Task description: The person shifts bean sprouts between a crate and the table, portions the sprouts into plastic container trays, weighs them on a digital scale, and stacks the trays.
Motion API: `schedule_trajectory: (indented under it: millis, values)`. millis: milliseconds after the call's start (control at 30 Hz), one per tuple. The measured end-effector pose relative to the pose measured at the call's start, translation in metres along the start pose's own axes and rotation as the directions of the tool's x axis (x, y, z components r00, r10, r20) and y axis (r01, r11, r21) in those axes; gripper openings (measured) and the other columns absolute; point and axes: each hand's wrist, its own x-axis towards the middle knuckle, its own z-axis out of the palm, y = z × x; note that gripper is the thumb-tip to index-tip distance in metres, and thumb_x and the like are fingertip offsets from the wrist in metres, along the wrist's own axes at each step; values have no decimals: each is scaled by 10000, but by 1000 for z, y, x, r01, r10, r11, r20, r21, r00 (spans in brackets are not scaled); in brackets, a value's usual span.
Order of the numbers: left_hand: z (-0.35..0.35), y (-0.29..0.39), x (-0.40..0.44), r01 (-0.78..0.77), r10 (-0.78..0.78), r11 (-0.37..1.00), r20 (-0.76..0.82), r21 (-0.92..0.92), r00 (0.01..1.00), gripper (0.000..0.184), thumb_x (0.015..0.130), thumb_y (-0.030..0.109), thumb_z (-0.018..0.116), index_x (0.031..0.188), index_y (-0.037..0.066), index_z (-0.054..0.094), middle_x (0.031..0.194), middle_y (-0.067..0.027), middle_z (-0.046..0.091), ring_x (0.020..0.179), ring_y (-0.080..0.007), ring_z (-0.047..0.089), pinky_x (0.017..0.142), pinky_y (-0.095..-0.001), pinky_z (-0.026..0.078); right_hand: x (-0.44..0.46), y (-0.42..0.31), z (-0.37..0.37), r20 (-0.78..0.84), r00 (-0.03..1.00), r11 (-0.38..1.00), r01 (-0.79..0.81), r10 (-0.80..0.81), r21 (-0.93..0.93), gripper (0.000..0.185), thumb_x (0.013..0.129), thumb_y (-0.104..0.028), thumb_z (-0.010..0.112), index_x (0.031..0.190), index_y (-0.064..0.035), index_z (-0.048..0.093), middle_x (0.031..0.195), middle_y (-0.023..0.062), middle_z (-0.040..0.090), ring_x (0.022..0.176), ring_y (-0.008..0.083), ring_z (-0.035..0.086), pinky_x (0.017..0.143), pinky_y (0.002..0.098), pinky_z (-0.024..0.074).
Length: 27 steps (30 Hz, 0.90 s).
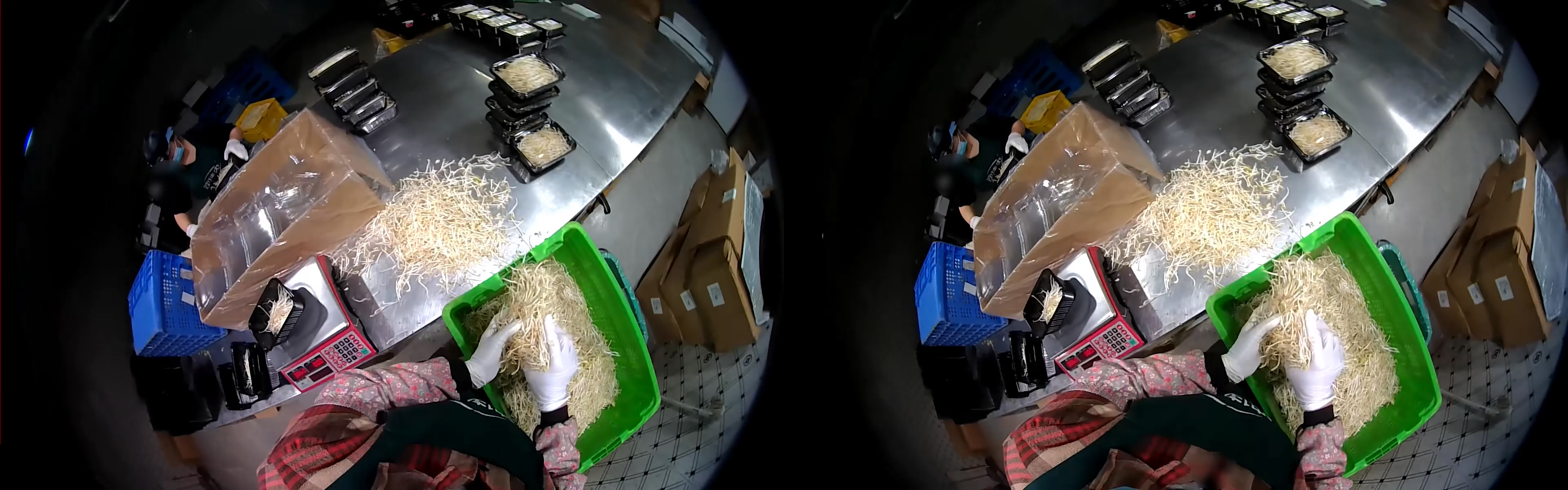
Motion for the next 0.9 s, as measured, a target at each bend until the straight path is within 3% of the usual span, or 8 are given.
schedule_trajectory:
  millis: [100, 300, 433, 533, 667, 700, 833, 900]
  values:
    - [15, 59, -1, -123, 153, 973, 143, -196, 978, 471, 989, 142, 521, 1445, 40, 463, 1373, -101, 581, 1248, -206, 573, 1071, -362, 462, 50, -45, -21, 80, 994, 992, 86, -79, -93, 900, 561, -72, 777, 1427, -138, 542, 1196, 113, 621, 1013, 327, 599, 883, 412, 475]
    - [-43, 175, 50, -232, 294, 911, 142, -340, 945, 579, 1032, 433, 459, 1430, 13, 449, 1373, -113, 581, 1217, -226, 600, 1028, -396, 513, 153, -108, 69, 140, 932, 925, 354, -336, -137, 1022, 535, -79, 807, 1488, -210, 460, 1352, 93, 525, 1083, 293, 525, 937, 453, 388]
    - [-153, 207, 124, -273, 240, 920, -146, -282, 960, 668, 1018, 536, 439, 1469, 43, 421, 1440, -104, 530, 1279, -233, 545, 1050, -406, 470, 173, -108, 193, 400, 843, 899, 428, -360, -93, 1042, 657, -241, 818, 1559, -211, 297, 1537, 191, 353, 1359, 401, 388, 1104, 557, 316]
    - [-200, 208, 106, -251, 228, 968, -389, -8, 892, 722, 1015, 523, 447, 1548, 72, 266, 1579, -95, 326, 1429, -255, 337, 1109, -403, 396, 154, -112, 207, 588, 728, 880, 472, -352, -57, 979, 736, -345, 783, 1563, -204, 277, 1581, 213, 286, 1445, 437, 288, 1149, 614, 237]
    - [-208, 178, 45, -227, 280, 960, -498, 166, 821, 760, 971, 384, 610, 1582, 193, 201, 1624, -87, 204, 1494, -296, 180, 1134, -579, 284, 147, -89, 148, 420, 842, 939, 274, -338, 206, 735, 799, -247, 735, 1478, -171, 464, 1506, 183, 446, 1387, 370, 416, 1124, 527, 330]
    - [-200, 180, 35, -189, 149, 982, -553, -15, 819, 756, 972, 330, 627, 1580, 186, 201, 1630, -79, 187, 1499, -299, 164, 1146, -580, 267, 143, -71, 136, 356, 887, 941, 200, -292, 272, 658, 811, -217, 738, 1429, -135, 526, 1427, 169, 542, 1315, 336, 509, 1115, 462, 366]
    - [-185, 162, 41, -164, 212, 977, -517, 137, 829, 766, 986, 297, 610, 1586, 117, 168, 1648, -99, 133, 1518, -298, 106, 1196, -531, 196, 103, -4, 87, 260, 963, 940, -150, 70, 305, 474, 860, -92, 722, 1322, -66, 620, 1252, 139, 671, 1161, 280, 627, 1030, 394, 471]
    - [-183, 159, 70, -268, 623, 661, -314, 701, 716, 817, 984, 388, 581, 1591, 67, 137, 1620, -137, 221, 1493, -255, 206, 1148, -430, 286, 78, 16, 64, 259, 943, 896, -292, 211, 335, 444, 865, -39, 712, 1303, -42, 634, 1210, 131, 692, 1105, 235, 653, 997, 352, 491]
